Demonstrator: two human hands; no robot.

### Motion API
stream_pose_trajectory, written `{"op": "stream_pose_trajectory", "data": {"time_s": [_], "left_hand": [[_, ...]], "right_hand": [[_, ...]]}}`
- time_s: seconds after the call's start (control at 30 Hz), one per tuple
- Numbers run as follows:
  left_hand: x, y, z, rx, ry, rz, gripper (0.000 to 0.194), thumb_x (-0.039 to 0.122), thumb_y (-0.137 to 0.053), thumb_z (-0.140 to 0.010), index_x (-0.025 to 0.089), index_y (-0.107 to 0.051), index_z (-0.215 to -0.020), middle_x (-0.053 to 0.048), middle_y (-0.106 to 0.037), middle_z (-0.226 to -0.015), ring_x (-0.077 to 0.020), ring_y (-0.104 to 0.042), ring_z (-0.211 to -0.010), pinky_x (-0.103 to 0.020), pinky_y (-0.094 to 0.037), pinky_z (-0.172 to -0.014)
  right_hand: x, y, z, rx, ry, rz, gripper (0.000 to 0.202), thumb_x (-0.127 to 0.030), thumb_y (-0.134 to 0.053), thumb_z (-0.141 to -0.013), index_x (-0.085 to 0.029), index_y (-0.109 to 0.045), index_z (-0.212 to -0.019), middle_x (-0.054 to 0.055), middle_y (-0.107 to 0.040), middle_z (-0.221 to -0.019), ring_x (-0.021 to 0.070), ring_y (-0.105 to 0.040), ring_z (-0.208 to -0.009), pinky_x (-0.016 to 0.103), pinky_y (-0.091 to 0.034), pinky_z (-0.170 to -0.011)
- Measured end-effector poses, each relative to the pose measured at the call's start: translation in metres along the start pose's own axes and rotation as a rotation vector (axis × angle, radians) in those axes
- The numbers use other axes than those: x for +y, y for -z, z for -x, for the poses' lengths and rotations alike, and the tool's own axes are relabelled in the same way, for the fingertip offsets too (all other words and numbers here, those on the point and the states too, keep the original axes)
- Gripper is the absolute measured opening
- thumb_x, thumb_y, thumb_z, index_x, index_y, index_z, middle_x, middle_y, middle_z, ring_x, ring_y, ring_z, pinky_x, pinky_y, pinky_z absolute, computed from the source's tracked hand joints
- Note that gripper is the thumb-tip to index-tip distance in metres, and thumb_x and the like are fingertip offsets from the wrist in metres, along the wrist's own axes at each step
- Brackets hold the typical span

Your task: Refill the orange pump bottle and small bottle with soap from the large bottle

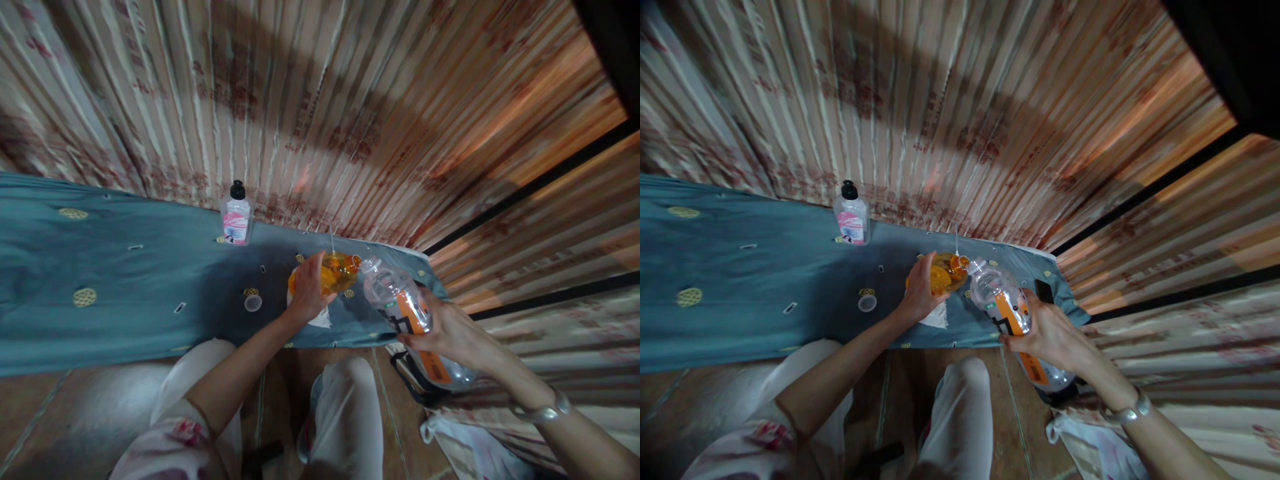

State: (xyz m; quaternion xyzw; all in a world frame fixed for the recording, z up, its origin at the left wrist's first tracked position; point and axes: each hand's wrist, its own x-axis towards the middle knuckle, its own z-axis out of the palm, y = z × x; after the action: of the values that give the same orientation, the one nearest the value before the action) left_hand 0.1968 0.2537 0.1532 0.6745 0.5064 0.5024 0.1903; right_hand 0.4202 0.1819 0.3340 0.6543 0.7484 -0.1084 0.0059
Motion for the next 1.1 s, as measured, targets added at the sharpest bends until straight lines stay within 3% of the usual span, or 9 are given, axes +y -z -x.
{"op": "stream_pose_trajectory", "data": {"time_s": [0.4,0.7,1.1], "left_hand": [[0.0006,0.0003,0.0007,0.008,-0.004,-0.021,0.106,0.017,-0.083,-0.059,0.024,-0.022,-0.145,-0.015,-0.049,-0.141,-0.0344,-0.05,-0.131,-0.051,-0.039,-0.11],[-0.0011,-0.0021,0.0017,0.03,-0.044,-0.076,0.106,0.018,-0.083,-0.061,0.023,-0.018,-0.145,-0.016,-0.05,-0.14,-0.0338,-0.052,-0.13,-0.051,-0.041,-0.109],[-0.0016,-0.0016,0.0018,0.032,-0.031,-0.073,0.105,0.022,-0.083,-0.061,0.024,-0.02,-0.145,-0.015,-0.051,-0.14,-0.0341,-0.052,-0.129,-0.051,-0.041,-0.108]], "right_hand": [[0.0014,0.0025,-0.0007,0.0,0.017,0.016,0.061,-0.049,-0.071,-0.064,-0.014,-0.062,-0.113,0.0,-0.07,-0.068,0.0241,-0.066,-0.063,0.028,-0.045,-0.052],[-0.0014,0.0074,-0.0007,-0.067,0.006,0.068,0.063,-0.049,-0.068,-0.067,-0.011,-0.058,-0.116,0.004,-0.071,-0.074,0.0271,-0.068,-0.069,0.03,-0.048,-0.058],[0.0039,0.0062,-0.0021,-0.049,0.027,0.058,0.063,-0.051,-0.07,-0.068,-0.013,-0.059,-0.117,0.003,-0.072,-0.077,0.0258,-0.069,-0.07,0.029,-0.048,-0.06]]}}
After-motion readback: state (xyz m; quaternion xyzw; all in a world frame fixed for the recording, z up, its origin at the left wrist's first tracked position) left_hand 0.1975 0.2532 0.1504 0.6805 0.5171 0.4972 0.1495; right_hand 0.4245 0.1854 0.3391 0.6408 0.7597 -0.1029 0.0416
